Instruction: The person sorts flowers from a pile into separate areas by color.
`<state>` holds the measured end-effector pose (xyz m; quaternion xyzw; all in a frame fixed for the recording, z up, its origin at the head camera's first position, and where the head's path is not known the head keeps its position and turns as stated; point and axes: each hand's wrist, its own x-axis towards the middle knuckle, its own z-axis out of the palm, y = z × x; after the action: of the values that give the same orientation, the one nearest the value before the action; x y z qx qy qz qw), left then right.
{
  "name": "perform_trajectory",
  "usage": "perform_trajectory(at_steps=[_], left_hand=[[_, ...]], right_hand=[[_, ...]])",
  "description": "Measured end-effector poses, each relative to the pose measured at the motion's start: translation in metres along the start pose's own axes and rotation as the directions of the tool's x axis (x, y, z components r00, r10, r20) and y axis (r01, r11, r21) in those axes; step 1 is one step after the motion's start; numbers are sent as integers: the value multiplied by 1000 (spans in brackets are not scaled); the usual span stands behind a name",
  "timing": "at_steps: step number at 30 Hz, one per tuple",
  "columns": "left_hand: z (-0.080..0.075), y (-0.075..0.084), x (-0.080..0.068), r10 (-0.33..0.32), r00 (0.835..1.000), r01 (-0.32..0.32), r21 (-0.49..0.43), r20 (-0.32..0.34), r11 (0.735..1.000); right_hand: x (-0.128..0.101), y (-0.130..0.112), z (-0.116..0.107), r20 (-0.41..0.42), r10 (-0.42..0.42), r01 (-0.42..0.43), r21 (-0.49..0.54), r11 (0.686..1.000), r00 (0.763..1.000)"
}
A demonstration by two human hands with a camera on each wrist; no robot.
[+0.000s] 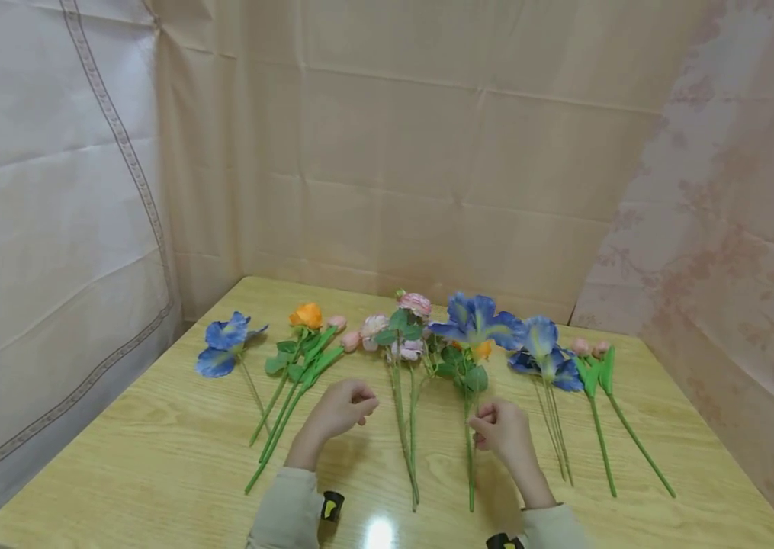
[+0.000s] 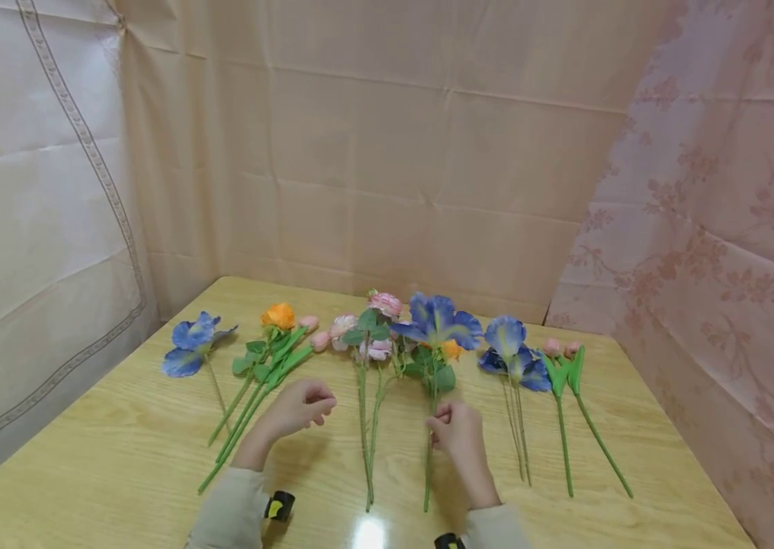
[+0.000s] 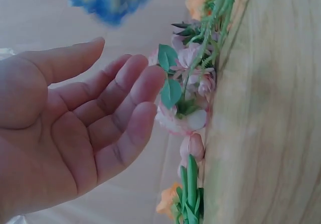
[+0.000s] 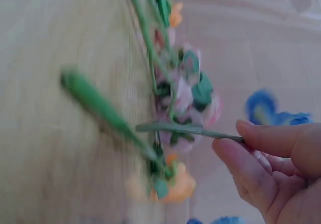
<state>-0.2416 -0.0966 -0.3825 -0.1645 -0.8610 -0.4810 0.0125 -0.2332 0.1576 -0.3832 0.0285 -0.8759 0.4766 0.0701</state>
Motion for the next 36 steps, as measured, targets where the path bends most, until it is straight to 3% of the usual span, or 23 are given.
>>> perform_trajectory(at_steps=[2, 5, 7, 10, 13, 16, 18, 19, 22, 23, 25, 28, 33, 36], left_hand=[[-1, -1, -1, -11, 1000, 11, 4, 9, 1000], [0, 0, -3, -24, 999, 24, 13, 31, 1000], [1, 0, -4, -28, 999, 26, 27, 46, 999], [3, -1, -5, -24, 998, 21, 44, 65, 999], [6, -3, -6, -19, 996, 14, 56, 82, 998], [8, -6, -7, -29, 995, 23, 63, 95, 998], [8, -7, -8, -43, 994, 37, 64, 97, 997], [8, -7, -8, -47, 994, 41, 65, 97, 997], [7, -7, -8, -59, 993, 53, 68, 97, 996], [7, -6, -8, -62, 993, 55, 72, 99, 996], [6, -5, -8, -71, 992, 63, 80, 106, 995], [6, -5, -8, -82, 989, 72, 92, 120, 993], [6, -5, -7, -101, 986, 89, 98, 134, 991], [3, -7, -8, -117, 988, 108, 89, 103, 990]], right_hand=[[5, 4, -6, 0, 12, -12, -38, 999, 1000], [12, 11, -13, 1, -26, 26, -188, 982, 1000], [16, 16, -17, -11, -78, 71, -313, 947, 997], [20, 21, -21, -41, -191, 149, -476, 867, 981], [27, 33, -23, -87, -304, 205, -565, 799, 949], [42, 63, -20, -122, -408, 254, -615, 747, 905], [65, 107, -12, -148, -506, 307, -640, 704, 850], [71, 119, -10, -143, -520, 316, -649, 691, 842], [74, 126, -8, -107, -511, 326, -656, 681, 853], [74, 124, -7, -98, -488, 311, -658, 686, 867], [55, 86, -14, -38, -371, 260, -647, 717, 928], [38, 53, -20, 5, -287, 220, -655, 723, 958], [28, 36, -24, 3, -199, 156, -637, 755, 980], [29, 34, -24, 20, -114, 102, -623, 775, 993]])
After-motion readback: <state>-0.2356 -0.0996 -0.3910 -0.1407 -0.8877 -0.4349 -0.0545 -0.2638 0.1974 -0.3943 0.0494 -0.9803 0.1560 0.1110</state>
